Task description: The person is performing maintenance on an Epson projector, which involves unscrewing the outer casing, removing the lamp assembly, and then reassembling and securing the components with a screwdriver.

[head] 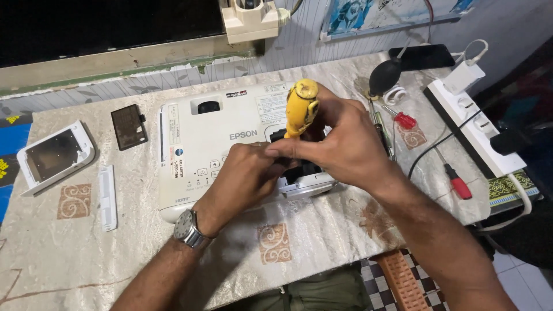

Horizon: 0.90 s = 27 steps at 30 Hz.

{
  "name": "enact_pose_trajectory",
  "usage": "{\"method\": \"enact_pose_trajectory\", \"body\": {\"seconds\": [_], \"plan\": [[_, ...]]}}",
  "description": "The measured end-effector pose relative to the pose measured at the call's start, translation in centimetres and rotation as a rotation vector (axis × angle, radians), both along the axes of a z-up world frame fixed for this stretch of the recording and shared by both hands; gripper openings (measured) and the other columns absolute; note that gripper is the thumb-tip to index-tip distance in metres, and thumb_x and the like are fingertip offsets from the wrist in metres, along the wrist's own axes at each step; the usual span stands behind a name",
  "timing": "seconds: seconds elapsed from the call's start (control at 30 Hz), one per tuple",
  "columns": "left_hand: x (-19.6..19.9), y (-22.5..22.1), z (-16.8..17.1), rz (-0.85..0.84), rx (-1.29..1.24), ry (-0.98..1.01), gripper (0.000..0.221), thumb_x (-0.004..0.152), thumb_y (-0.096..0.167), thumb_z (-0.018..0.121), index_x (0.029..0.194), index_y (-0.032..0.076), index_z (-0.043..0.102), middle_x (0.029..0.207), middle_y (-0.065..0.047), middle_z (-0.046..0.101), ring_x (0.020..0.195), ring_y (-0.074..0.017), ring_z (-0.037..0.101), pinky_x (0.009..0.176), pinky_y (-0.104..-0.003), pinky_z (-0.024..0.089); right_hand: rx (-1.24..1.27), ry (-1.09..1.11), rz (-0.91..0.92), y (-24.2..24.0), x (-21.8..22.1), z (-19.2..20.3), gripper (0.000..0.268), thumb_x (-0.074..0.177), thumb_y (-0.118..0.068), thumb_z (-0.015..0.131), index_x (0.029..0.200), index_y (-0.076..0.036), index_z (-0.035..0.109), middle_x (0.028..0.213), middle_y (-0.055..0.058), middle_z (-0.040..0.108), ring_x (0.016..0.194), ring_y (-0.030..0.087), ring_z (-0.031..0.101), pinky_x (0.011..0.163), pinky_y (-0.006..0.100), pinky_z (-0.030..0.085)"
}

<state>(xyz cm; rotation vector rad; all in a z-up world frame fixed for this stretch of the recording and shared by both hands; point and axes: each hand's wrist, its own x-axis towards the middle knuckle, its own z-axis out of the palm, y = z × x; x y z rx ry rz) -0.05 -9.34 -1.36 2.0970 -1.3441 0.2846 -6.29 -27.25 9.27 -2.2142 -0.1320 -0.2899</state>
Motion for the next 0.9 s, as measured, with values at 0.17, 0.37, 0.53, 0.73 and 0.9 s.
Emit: {"method": "enact_pose_trajectory", "body": {"seconds": [0.17, 0.37, 0.53, 0.73, 0.9], "plan": [[-0.6, -0.2, 2.6, -0.102, 0.044, 0.040, 0.024, 0.065, -0.010, 0.052, 0.082, 0.001, 0.064, 0.072, -0.013, 0.068, 0.056, -0.0283, 0.060, 0.056, -0.040, 0.048, -0.147, -0.176, 0.408, -2.4, -0.6, 2.5, 0.059, 0.093, -0.026, 0.074, 0.139, -0.012, 0.040, 0.121, 0.006, 0.068, 0.090, 0.011, 0.063, 0.073, 0.024, 0.053], [-0.2, -0.2, 3.1, -0.123, 0.085, 0.148, 0.042, 0.077, -0.006, 0.053, 0.117, 0.001, 0.061, 0.080, -0.017, 0.071, 0.061, -0.0335, 0.063, 0.058, -0.043, 0.047, -0.111, -0.394, 0.274, -1.5, -0.4, 1.1, 0.043, 0.097, -0.014, 0.081, 0.126, -0.010, 0.048, 0.094, 0.001, 0.066, 0.078, 0.010, 0.065, 0.071, 0.022, 0.056], [-0.2, -0.1, 2.0, -0.016, -0.085, 0.137, 0.023, 0.095, 0.019, 0.072, 0.111, 0.003, 0.068, 0.086, -0.011, 0.079, 0.064, -0.0267, 0.073, 0.058, -0.039, 0.054, -0.226, -0.520, 0.042, -0.1, 0.1, 0.8, 0.050, 0.093, -0.026, 0.093, 0.115, -0.009, 0.051, 0.083, -0.002, 0.054, 0.062, 0.008, 0.049, 0.053, 0.022, 0.043], [-0.3, 0.8, 2.7, -0.083, -0.068, 0.137, 0.004, 0.089, 0.000, 0.061, 0.090, 0.004, 0.060, 0.069, -0.013, 0.070, 0.052, -0.0293, 0.060, 0.053, -0.041, 0.044, -0.192, -0.388, 0.584, -1.4, 0.1, 2.6, 0.061, 0.112, -0.027, 0.054, 0.160, -0.012, 0.020, 0.147, 0.020, 0.061, 0.082, 0.012, 0.064, 0.108, 0.044, 0.057], [-0.1, 0.4, 1.8, -0.065, -0.039, 0.181, 0.027, 0.099, 0.011, 0.059, 0.125, 0.007, 0.062, 0.075, -0.014, 0.073, 0.058, -0.0321, 0.065, 0.056, -0.043, 0.045, -0.118, -0.507, 0.313, -1.7, -0.1, 1.7, 0.036, 0.100, -0.009, 0.081, 0.129, -0.002, 0.061, 0.098, 0.007, 0.074, 0.077, 0.009, 0.060, 0.067, 0.021, 0.048]]}}
